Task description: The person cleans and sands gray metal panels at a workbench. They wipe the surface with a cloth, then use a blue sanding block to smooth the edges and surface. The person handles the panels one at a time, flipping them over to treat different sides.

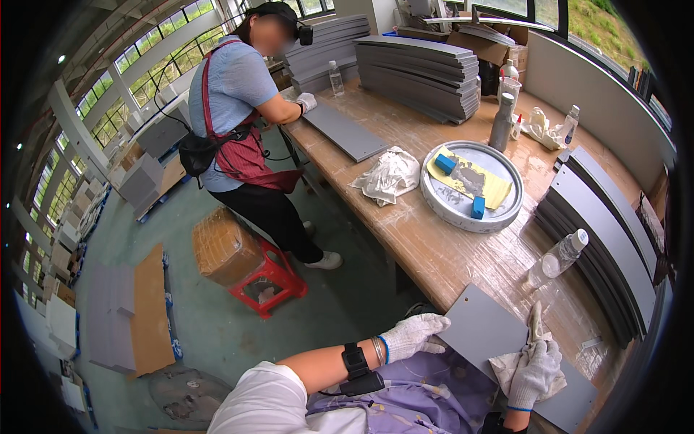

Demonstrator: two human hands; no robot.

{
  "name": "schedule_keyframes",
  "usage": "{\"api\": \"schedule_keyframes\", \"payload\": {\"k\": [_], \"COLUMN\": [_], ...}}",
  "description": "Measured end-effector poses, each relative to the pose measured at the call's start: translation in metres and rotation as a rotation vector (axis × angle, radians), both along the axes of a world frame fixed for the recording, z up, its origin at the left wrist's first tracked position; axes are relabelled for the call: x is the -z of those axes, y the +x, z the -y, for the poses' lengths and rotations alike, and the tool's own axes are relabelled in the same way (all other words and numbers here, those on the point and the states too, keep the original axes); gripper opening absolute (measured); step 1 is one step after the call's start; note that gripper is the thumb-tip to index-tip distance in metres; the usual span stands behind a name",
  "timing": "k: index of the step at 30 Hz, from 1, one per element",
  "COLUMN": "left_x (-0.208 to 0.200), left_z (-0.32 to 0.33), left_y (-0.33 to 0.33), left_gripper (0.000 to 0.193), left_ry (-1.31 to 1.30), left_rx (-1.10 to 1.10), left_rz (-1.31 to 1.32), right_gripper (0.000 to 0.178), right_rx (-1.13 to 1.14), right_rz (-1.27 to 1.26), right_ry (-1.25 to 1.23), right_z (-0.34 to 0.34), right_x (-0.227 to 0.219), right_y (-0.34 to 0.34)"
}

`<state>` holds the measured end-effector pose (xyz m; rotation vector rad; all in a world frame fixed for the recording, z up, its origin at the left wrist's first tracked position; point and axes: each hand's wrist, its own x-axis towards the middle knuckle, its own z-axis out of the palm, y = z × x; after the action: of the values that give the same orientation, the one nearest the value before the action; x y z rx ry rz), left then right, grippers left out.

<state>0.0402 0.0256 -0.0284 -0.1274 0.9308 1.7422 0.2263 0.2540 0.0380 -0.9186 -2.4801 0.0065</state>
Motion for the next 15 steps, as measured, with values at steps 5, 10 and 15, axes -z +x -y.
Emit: {"api": "schedule_keyframes", "payload": {"k": [5, 10, 15], "left_x": [0.003, 0.0051, 0.0033], "left_z": [-0.0001, -0.0006, -0.0002], "left_y": [0.0005, -0.0005, -0.0008], "left_gripper": [0.019, 0.018, 0.019], "left_ry": [0.006, -0.008, -0.005], "left_rx": [-0.003, 0.005, 0.011], "left_rz": [-0.012, -0.008, -0.01], "right_gripper": [0.039, 0.04, 0.044], "right_rx": [0.001, 0.01, 0.032], "right_rz": [0.005, 0.015, 0.057], "right_ry": [-0.013, -0.026, -0.087], "right_z": [0.0006, 0.0013, -0.0003], "right_x": [-0.0012, -0.0019, -0.0008], "right_y": [0.0001, -0.0007, 0.0009]}}
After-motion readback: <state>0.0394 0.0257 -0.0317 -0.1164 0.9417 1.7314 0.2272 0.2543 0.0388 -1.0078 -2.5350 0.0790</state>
